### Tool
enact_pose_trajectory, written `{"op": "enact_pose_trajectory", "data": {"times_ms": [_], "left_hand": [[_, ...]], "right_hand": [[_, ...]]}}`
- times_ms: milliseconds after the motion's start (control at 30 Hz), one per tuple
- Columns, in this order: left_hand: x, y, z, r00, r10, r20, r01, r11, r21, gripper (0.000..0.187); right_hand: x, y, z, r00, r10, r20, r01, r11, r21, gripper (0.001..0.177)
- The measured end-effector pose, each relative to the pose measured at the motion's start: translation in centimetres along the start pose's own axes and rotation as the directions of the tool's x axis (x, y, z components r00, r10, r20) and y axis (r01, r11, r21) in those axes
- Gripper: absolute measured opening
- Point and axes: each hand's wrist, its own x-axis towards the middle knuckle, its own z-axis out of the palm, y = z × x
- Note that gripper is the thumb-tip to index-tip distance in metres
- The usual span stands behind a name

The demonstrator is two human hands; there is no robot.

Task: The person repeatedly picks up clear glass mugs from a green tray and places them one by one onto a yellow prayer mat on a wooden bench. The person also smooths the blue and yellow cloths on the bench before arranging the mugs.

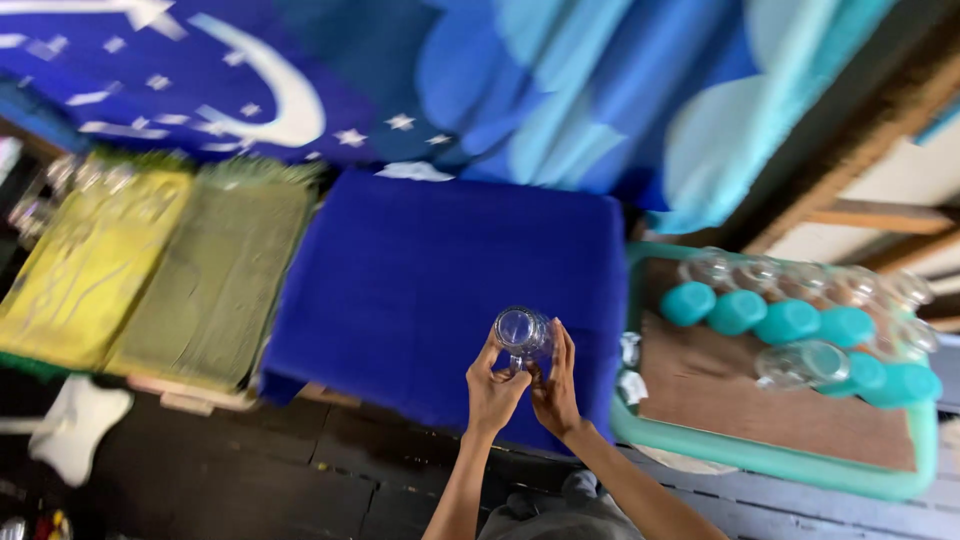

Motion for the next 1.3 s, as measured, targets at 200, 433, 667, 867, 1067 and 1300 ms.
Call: {"op": "enact_pose_trajectory", "data": {"times_ms": [200,433,667,867,1067,1300], "left_hand": [[-3.2,-0.6,-9.6,0.978,0.032,-0.204,-0.066,0.984,-0.163,0.078],[-7.3,-1.7,-19.1,0.910,0.124,-0.396,-0.229,0.946,-0.229,0.069],[-10.1,-1.6,-26.0,0.821,0.022,-0.571,-0.144,0.975,-0.171,0.074],[-11.8,-3.4,-32.2,0.739,0.015,-0.674,-0.143,0.980,-0.135,0.075],[-11.2,-4.7,-39.5,0.646,-0.018,-0.763,-0.138,0.981,-0.140,0.077],[-9.6,-3.6,-46.9,0.573,-0.043,-0.818,-0.086,0.990,-0.112,0.073]], "right_hand": [[-1.5,-3.5,9.1,0.979,-0.152,0.136,0.142,0.987,0.080,0.073],[-3.2,-8.9,18.0,0.937,-0.153,0.313,0.113,0.983,0.142,0.085],[-4.5,-11.8,25.5,0.889,-0.215,0.404,0.149,0.971,0.188,0.081],[-5.0,-13.9,32.0,0.813,-0.330,0.480,0.192,0.930,0.314,0.080],[-4.2,-17.6,39.8,0.764,-0.379,0.523,0.195,0.907,0.372,0.075],[-2.3,-20.7,47.9,0.703,-0.385,0.598,0.154,0.903,0.400,0.077]]}}
